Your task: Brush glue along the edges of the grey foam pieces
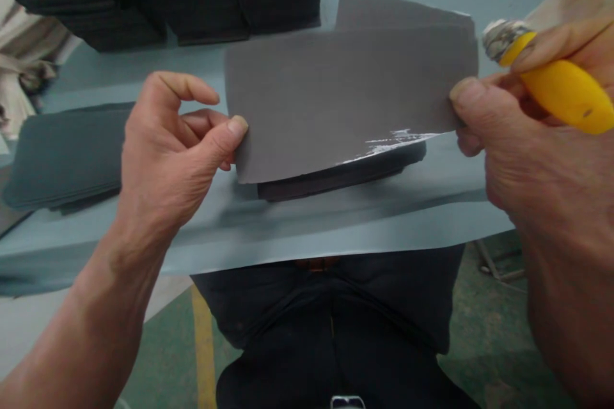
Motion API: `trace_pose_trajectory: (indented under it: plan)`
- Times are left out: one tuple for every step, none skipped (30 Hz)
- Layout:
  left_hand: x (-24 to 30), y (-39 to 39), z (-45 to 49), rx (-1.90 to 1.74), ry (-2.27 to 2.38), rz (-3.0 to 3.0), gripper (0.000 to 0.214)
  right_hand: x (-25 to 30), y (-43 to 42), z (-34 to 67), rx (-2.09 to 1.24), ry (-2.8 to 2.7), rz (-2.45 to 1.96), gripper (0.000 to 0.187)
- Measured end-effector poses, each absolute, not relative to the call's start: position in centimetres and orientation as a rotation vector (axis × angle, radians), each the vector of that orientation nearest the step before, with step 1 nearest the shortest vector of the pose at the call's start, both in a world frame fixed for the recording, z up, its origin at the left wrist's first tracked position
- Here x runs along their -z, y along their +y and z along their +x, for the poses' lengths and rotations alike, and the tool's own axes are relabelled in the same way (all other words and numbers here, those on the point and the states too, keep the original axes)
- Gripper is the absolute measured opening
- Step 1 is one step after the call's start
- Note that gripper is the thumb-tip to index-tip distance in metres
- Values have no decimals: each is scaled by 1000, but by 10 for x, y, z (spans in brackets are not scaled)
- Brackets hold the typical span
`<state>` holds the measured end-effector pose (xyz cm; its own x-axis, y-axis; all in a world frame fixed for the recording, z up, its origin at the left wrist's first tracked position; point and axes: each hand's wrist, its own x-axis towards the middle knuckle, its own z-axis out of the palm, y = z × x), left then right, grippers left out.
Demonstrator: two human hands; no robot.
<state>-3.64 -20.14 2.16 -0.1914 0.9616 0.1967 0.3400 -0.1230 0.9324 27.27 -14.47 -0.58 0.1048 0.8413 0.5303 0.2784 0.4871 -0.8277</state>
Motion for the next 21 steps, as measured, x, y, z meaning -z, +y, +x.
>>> trace_pose_trajectory:
  plan:
    - [-21,-202,-37,-1336,1549,1476,51,7,-144,274,-531,-1465,-1053,43]
    - [-21,-202,-37,-1331,1556,1494,45,7,-144,275,-526,-1488,-1069,41]
    - [-21,-203,-37,-1315,1561,1518,37,8,-144,275,-518,-1503,-1076,40]
    - [-21,-204,-37,-1286,1567,1545,29,8,-143,276,-507,-1510,-1072,39]
    - [-21,-205,-37,-1250,1570,1569,21,9,-142,277,-493,-1514,-1063,38]
    - [-22,-206,-37,-1217,1569,1588,15,9,-141,278,-477,-1526,-1057,36]
    - [-23,-207,-37,-1191,1562,1599,12,10,-140,278,-456,-1543,-1047,35]
    - [-23,-208,-37,-1180,1549,1601,10,10,-140,278,-430,-1554,-1040,34]
    - [-23,-208,-37,-1185,1535,1595,10,11,-139,279,-416,-1568,-1043,33]
    - [-23,-209,-37,-1191,1527,1590,9,11,-139,279,-413,-1579,-1050,32]
    - [-21,-208,-37,-1202,1519,1591,8,12,-139,278,-417,-1579,-1049,32]
    - [-20,-208,-37,-1212,1513,1597,8,12,-140,278,-430,-1571,-1048,32]
    - [-17,-208,-38,-1221,1509,1611,9,13,-140,279,-446,-1561,-1052,33]
    - [-15,-208,-38,-1231,1504,1632,10,14,-141,279,-459,-1558,-1065,33]
    - [-13,-208,-39,-1240,1498,1653,11,15,-141,280,-459,-1555,-1076,33]
    - [-11,-208,-40,-1247,1495,1667,11,16,-141,280,-457,-1560,-1094,34]
    - [-9,-208,-40,-1251,1495,1672,12,17,-141,281,-450,-1565,-1110,33]
    - [-8,-209,-41,-1255,1497,1670,13,18,-141,282,-443,-1571,-1113,33]
    - [-7,-210,-41,-1248,1503,1661,13,19,-141,282,-433,-1566,-1094,34]
    - [-7,-211,-42,-1235,1513,1652,13,19,-141,281,-435,-1567,-1078,34]
    - [-7,-213,-43,-1220,1525,1649,13,18,-140,280,-437,-1568,-1069,34]
